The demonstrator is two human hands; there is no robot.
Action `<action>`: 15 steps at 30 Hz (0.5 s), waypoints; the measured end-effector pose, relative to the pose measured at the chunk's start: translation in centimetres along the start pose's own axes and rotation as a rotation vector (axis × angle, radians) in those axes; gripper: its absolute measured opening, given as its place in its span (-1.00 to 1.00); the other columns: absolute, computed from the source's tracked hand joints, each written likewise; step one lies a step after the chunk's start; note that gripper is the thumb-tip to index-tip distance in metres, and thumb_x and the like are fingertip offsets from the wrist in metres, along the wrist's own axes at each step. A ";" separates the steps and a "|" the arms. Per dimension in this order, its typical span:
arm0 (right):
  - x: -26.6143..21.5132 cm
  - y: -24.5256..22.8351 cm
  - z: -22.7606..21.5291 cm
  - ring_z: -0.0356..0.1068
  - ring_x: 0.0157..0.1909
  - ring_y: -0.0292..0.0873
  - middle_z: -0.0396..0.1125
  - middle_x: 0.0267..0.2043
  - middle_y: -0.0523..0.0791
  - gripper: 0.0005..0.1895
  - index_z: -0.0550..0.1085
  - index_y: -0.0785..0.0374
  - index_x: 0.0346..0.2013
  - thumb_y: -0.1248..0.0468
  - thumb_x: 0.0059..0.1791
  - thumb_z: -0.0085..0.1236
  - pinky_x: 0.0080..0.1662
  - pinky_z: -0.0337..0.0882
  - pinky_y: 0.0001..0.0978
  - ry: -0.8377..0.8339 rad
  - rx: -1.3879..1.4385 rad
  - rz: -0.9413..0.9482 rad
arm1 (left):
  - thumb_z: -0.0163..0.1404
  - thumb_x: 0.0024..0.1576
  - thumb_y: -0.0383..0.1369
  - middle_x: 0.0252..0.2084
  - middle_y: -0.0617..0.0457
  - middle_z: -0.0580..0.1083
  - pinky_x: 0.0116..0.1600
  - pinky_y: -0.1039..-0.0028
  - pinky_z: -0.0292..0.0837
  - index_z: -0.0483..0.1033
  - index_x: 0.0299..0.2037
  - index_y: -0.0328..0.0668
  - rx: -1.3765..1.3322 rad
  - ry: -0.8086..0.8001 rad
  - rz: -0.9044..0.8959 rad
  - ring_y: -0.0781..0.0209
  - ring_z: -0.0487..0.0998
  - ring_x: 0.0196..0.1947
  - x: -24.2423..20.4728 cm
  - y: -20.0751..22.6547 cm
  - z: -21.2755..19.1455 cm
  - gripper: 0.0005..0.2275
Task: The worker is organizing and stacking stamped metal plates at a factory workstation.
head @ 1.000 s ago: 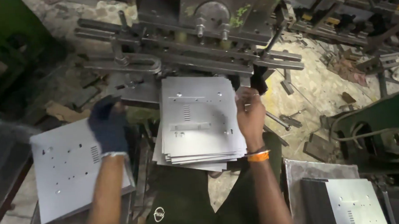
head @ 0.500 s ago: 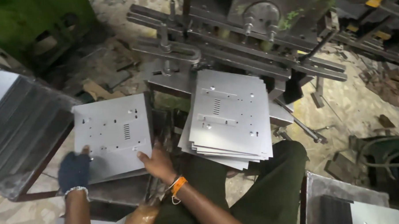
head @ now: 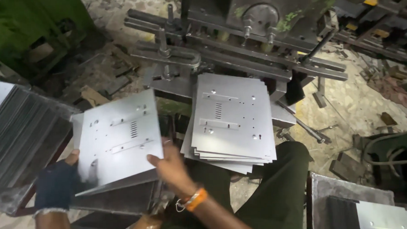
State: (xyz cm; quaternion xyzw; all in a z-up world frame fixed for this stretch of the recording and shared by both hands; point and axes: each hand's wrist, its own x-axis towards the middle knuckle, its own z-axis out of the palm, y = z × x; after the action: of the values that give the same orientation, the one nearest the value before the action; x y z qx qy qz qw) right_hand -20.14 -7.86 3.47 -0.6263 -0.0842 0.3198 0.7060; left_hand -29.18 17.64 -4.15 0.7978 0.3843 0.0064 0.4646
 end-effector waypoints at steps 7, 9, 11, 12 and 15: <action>-4.5 -7.8 -14.0 0.42 -0.05 0.02 0.40 0.03 0.25 -0.27 0.32 0.45 0.31 0.29 -0.14 0.22 0.08 0.44 -0.08 -0.079 -0.111 0.006 | 0.16 0.03 -0.09 0.01 -0.17 0.57 0.08 0.22 0.47 0.52 0.14 -0.31 -0.426 -0.230 0.252 -0.02 0.55 -0.01 -1.5 8.0 5.8 -0.46; -4.7 -8.9 -16.3 0.49 0.04 -0.06 0.33 0.20 0.13 -0.36 0.25 0.52 0.18 0.21 -0.08 0.21 0.10 0.49 -0.25 0.348 -0.066 -0.056 | 0.21 -0.01 -0.13 0.01 -0.14 0.57 0.07 0.26 0.49 0.50 0.17 -0.30 -0.552 -0.299 0.315 0.03 0.56 -0.03 -2.5 11.4 9.2 -0.43; -3.7 -7.8 -20.5 0.47 0.06 -0.10 0.31 0.24 0.08 -0.41 0.25 0.55 0.11 0.22 -0.06 0.21 0.10 0.47 -0.30 0.455 -0.059 -0.088 | 0.22 -0.02 -0.14 0.00 -0.09 0.59 0.08 0.29 0.49 0.50 0.16 -0.32 -0.578 -0.375 0.284 0.09 0.58 -0.03 -2.3 15.7 12.3 -0.43; -3.1 -7.3 -22.7 0.46 0.09 -0.14 0.30 0.27 0.02 -0.46 0.24 0.57 0.04 0.23 -0.04 0.21 0.09 0.45 -0.35 0.550 -0.052 -0.114 | 0.23 -0.02 -0.14 -0.01 -0.05 0.61 0.09 0.33 0.49 0.51 0.16 -0.33 -0.603 -0.441 0.246 0.14 0.60 -0.04 -2.3 17.9 13.8 -0.43; -2.2 -8.4 -25.7 0.43 0.02 -0.19 0.35 0.14 -0.02 -0.60 0.36 0.56 -0.04 0.27 0.00 0.17 0.04 0.43 -0.40 0.528 0.052 -0.214 | 0.21 0.06 -0.11 -0.04 -0.12 0.61 0.03 0.28 0.49 0.57 0.12 -0.43 -0.610 -0.553 0.306 0.08 0.58 -0.08 0.7 21.5 17.6 -0.46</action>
State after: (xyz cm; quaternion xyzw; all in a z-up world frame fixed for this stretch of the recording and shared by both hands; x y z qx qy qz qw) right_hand -5.63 -30.51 6.80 -0.6571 0.0452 0.0711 0.7491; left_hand -9.21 -0.78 1.64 0.6435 0.1034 -0.0255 0.7580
